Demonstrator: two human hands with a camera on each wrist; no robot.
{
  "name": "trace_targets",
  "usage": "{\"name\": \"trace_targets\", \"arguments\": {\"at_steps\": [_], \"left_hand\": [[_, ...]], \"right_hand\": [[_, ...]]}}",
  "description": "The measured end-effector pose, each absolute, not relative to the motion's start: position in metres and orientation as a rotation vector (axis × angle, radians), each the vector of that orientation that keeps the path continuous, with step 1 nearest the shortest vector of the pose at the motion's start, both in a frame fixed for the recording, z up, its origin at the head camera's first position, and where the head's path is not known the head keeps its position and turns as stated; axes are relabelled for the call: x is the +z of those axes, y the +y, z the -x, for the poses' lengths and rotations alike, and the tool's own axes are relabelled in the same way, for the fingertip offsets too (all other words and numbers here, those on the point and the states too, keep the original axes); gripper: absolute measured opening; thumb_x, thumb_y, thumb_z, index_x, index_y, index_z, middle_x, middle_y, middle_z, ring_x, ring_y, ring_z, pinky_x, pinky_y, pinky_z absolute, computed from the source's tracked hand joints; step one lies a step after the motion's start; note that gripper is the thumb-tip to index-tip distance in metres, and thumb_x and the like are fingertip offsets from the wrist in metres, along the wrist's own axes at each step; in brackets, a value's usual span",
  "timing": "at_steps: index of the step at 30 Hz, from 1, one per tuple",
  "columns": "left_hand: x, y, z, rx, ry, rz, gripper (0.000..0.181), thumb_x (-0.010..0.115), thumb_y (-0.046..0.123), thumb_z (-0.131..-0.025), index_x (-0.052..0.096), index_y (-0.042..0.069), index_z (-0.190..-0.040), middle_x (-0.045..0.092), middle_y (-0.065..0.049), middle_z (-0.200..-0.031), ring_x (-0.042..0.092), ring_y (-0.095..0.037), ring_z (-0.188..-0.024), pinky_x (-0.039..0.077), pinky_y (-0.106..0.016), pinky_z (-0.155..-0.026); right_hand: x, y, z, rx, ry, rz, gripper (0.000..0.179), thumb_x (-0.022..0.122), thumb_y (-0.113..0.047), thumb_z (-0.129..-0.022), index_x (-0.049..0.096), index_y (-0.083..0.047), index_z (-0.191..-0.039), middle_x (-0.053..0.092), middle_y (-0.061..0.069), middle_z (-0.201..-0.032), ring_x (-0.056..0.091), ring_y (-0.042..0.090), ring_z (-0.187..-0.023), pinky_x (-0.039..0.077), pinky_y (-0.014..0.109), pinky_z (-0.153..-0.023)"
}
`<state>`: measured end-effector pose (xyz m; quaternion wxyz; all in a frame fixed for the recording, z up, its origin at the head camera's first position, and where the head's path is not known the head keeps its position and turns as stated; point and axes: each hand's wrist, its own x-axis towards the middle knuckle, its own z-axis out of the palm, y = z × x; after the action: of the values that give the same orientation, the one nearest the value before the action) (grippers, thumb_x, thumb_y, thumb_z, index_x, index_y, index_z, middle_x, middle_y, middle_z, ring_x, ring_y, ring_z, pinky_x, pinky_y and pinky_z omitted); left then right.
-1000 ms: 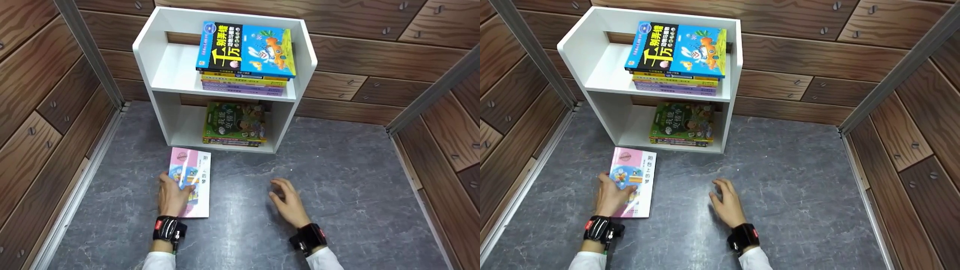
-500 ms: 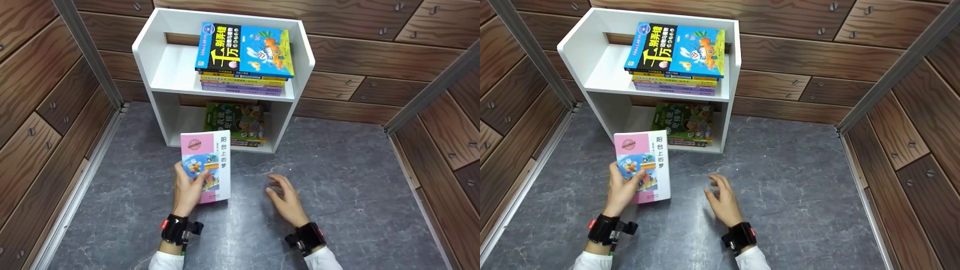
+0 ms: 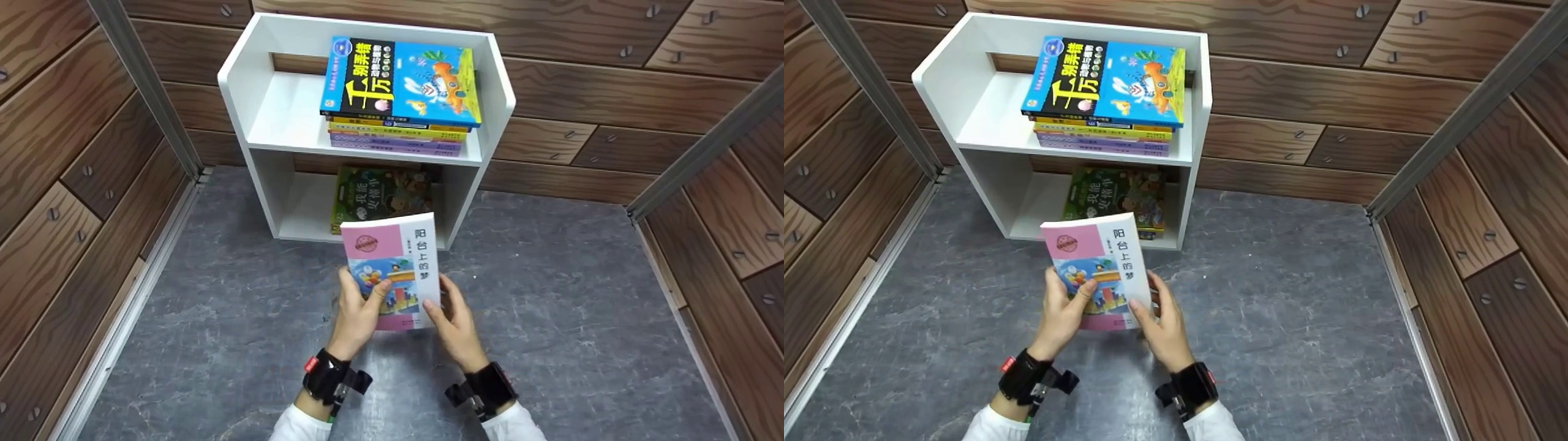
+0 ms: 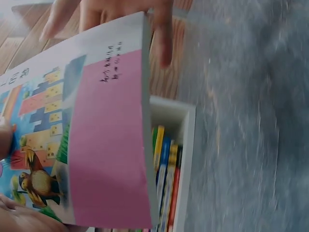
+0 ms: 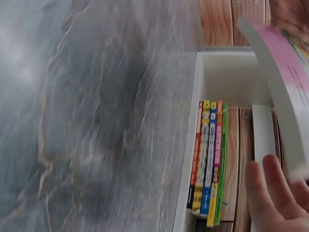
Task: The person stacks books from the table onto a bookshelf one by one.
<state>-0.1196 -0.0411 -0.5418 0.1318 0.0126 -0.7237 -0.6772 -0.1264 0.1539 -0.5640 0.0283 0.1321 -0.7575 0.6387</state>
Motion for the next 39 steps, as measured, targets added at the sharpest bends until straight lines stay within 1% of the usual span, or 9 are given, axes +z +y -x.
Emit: {"name": "trace_targets", "arguments": {"at_steps": [2, 5, 11, 17, 24, 28, 32, 34, 39], "left_hand": [[-0.543, -0.035, 0.118, -2.009, -2.085, 0.007, 0.046, 0.069, 0.019, -0.102, 0.039, 0.003, -0.133, 0.064, -0.018, -0.111, 0.066, -0.017, -0.093, 0.059, -0.032, -0.083], [-0.546, -0.029, 0.117, -2.044, -2.057, 0.04, 0.043, 0.065, 0.017, -0.104, 0.038, 0.002, -0.135, 0.063, -0.019, -0.113, 0.066, -0.018, -0.097, 0.058, -0.031, -0.087], [-0.551, -0.027, 0.114, -2.065, -2.004, 0.014, 0.04, 0.061, 0.013, -0.106, 0.038, 0.001, -0.135, 0.062, -0.019, -0.116, 0.066, -0.018, -0.1, 0.058, -0.03, -0.089], [-0.551, -0.034, 0.116, -2.114, -1.921, 0.113, 0.041, 0.063, 0.009, -0.104, 0.035, -0.001, -0.134, 0.06, -0.022, -0.119, 0.067, -0.012, -0.098, 0.061, -0.03, -0.087], [-0.542, -0.065, 0.122, -2.064, -1.889, 0.19, 0.064, 0.066, 0.002, -0.1, 0.027, -0.005, -0.151, 0.058, -0.025, -0.128, 0.067, -0.008, -0.105, 0.06, -0.027, -0.091], [-0.537, -0.088, 0.124, -1.912, -2.073, 0.328, 0.066, 0.075, 0.007, -0.096, 0.042, -0.001, -0.152, 0.067, -0.02, -0.121, 0.068, -0.007, -0.092, 0.062, -0.026, -0.079], [-0.531, -0.103, 0.122, -1.705, -2.305, 0.467, 0.053, 0.083, 0.022, -0.091, 0.064, 0.01, -0.138, 0.073, -0.008, -0.11, 0.065, -0.01, -0.087, 0.057, -0.025, -0.074], [-0.529, -0.105, 0.119, -1.657, -2.389, 0.505, 0.045, 0.082, 0.028, -0.091, 0.068, 0.013, -0.131, 0.074, -0.005, -0.105, 0.066, -0.011, -0.086, 0.057, -0.025, -0.073], [-0.53, -0.099, 0.115, -1.672, -2.485, 0.588, 0.032, 0.072, 0.03, -0.101, 0.065, 0.009, -0.124, 0.076, -0.009, -0.099, 0.07, -0.012, -0.082, 0.06, -0.025, -0.069]], "right_hand": [[-0.563, 0.153, 0.125, 1.975, -2.31, -0.386, 0.055, 0.058, -0.003, -0.105, 0.038, 0.011, -0.155, 0.06, 0.036, -0.138, 0.067, 0.0, -0.109, 0.059, 0.023, -0.094], [-0.564, 0.152, 0.122, 1.958, -2.28, -0.376, 0.045, 0.057, -0.001, -0.105, 0.047, 0.013, -0.147, 0.066, 0.037, -0.124, 0.07, 0.001, -0.097, 0.062, 0.024, -0.086], [-0.564, 0.154, 0.122, 1.94, -2.28, -0.452, 0.026, 0.057, 0.0, -0.105, 0.059, 0.013, -0.127, 0.072, 0.035, -0.111, 0.074, 0.004, -0.09, 0.065, 0.028, -0.079], [-0.56, 0.165, 0.127, 1.853, -2.275, -0.583, 0.018, 0.06, 0.005, -0.102, 0.063, 0.011, -0.118, 0.075, 0.032, -0.109, 0.076, 0.003, -0.09, 0.066, 0.028, -0.076], [-0.549, 0.188, 0.134, 1.689, -2.358, -0.788, 0.018, 0.064, 0.007, -0.098, 0.068, 0.005, -0.116, 0.076, 0.028, -0.115, 0.076, 0.004, -0.099, 0.066, 0.027, -0.081], [-0.537, 0.202, 0.139, 1.608, -2.463, -0.882, 0.016, 0.065, 0.002, -0.1, 0.068, 0.003, -0.116, 0.077, 0.028, -0.114, 0.079, 0.013, -0.096, 0.067, 0.03, -0.075], [-0.524, 0.211, 0.146, 1.537, -2.565, -0.944, 0.015, 0.065, -0.004, -0.102, 0.068, 0.0, -0.116, 0.079, 0.024, -0.113, 0.08, 0.018, -0.094, 0.067, 0.029, -0.075], [-0.519, 0.215, 0.149, 1.51, -2.607, -0.968, 0.016, 0.065, -0.007, -0.102, 0.068, -0.002, -0.117, 0.08, 0.021, -0.111, 0.08, 0.017, -0.094, 0.067, 0.028, -0.077], [-0.511, 0.218, 0.154, 1.428, -2.757, -0.964, 0.02, 0.065, -0.019, -0.105, 0.068, -0.009, -0.122, 0.081, 0.014, -0.109, 0.079, 0.015, -0.092, 0.064, 0.025, -0.073]]}}
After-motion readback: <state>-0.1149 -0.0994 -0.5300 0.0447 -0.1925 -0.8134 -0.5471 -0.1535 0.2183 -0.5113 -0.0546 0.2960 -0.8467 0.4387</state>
